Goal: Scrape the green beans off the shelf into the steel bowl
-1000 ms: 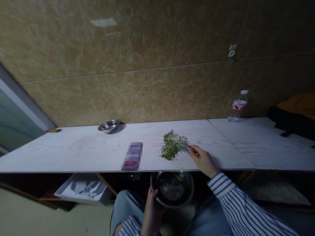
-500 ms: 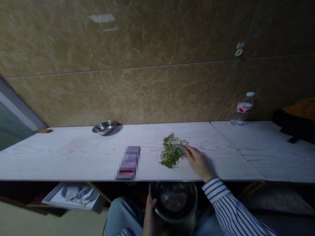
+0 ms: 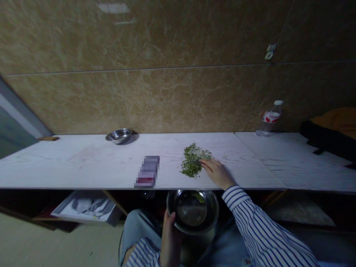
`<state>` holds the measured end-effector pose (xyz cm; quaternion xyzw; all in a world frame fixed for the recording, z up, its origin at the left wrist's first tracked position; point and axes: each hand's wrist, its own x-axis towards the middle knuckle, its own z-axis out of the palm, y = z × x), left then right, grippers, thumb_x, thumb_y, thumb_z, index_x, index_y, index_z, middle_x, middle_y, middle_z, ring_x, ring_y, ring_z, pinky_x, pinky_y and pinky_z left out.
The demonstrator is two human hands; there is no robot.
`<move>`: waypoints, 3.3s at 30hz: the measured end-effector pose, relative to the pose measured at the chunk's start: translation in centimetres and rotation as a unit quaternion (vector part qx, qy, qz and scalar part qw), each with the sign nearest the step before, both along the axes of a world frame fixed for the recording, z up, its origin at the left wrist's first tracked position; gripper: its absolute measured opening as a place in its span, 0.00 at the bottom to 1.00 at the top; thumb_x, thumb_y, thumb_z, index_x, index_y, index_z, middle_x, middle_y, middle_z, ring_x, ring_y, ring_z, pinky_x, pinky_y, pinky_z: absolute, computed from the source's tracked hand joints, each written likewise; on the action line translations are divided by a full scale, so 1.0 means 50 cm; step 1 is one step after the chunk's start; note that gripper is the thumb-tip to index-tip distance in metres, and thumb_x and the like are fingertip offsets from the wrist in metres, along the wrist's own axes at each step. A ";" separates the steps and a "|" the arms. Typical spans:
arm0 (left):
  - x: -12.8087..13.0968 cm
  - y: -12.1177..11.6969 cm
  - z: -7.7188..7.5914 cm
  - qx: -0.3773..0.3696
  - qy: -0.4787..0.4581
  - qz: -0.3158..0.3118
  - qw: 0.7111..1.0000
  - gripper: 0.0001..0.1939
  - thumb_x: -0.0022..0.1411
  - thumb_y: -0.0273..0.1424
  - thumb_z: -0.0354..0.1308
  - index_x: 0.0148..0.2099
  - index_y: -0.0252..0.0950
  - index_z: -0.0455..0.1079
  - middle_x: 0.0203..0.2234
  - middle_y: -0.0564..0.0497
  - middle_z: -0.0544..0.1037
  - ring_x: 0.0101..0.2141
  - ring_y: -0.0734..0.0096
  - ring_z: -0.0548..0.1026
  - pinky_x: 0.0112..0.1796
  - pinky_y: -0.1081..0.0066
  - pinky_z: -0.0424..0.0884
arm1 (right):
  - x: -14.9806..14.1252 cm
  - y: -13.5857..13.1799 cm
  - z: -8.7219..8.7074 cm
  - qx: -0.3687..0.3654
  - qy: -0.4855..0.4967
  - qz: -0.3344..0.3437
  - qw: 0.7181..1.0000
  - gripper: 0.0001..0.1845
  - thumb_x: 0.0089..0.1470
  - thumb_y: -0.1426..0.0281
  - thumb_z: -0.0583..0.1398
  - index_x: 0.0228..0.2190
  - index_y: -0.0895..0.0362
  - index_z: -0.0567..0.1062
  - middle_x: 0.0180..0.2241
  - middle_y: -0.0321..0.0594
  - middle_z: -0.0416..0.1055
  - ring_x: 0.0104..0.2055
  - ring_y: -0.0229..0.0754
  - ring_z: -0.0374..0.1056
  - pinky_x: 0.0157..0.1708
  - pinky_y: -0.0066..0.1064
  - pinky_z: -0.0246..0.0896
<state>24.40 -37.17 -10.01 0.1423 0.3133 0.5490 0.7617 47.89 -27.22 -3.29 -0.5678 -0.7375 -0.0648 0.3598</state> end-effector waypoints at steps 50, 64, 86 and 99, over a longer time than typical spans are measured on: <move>0.000 -0.004 0.036 -0.035 0.047 -0.025 0.998 0.32 0.53 0.37 0.59 0.61 0.49 0.59 0.47 0.46 0.76 0.51 0.51 0.70 0.46 0.58 0.68 | 0.008 0.004 0.005 0.003 0.033 -0.081 0.996 0.17 0.60 0.70 0.51 0.46 0.53 0.74 0.41 0.43 0.76 0.42 0.44 0.69 0.45 0.38 0.64; -0.004 0.009 0.004 -0.078 0.078 0.004 0.994 0.34 0.47 0.37 0.62 0.59 0.50 0.60 0.40 0.48 0.77 0.44 0.52 0.74 0.40 0.57 0.71 | 0.004 0.002 0.008 0.000 0.039 -0.088 0.995 0.16 0.59 0.72 0.52 0.45 0.51 0.74 0.41 0.40 0.76 0.42 0.43 0.70 0.45 0.36 0.64; 0.017 -0.004 0.032 -0.040 0.071 -0.004 0.997 0.30 0.54 0.36 0.59 0.59 0.48 0.58 0.45 0.46 0.75 0.39 0.58 0.76 0.36 0.62 0.72 | 0.005 0.006 0.008 0.004 0.078 -0.092 0.993 0.16 0.59 0.72 0.52 0.45 0.53 0.75 0.41 0.42 0.76 0.42 0.43 0.71 0.44 0.34 0.65; 0.024 -0.003 0.056 -0.041 0.069 -0.024 0.997 0.28 0.56 0.33 0.59 0.59 0.44 0.58 0.49 0.45 0.73 0.41 0.59 0.76 0.38 0.62 0.72 | 0.006 0.013 0.000 0.040 0.098 -0.079 0.991 0.16 0.59 0.72 0.52 0.44 0.55 0.75 0.40 0.44 0.76 0.40 0.44 0.71 0.42 0.36 0.66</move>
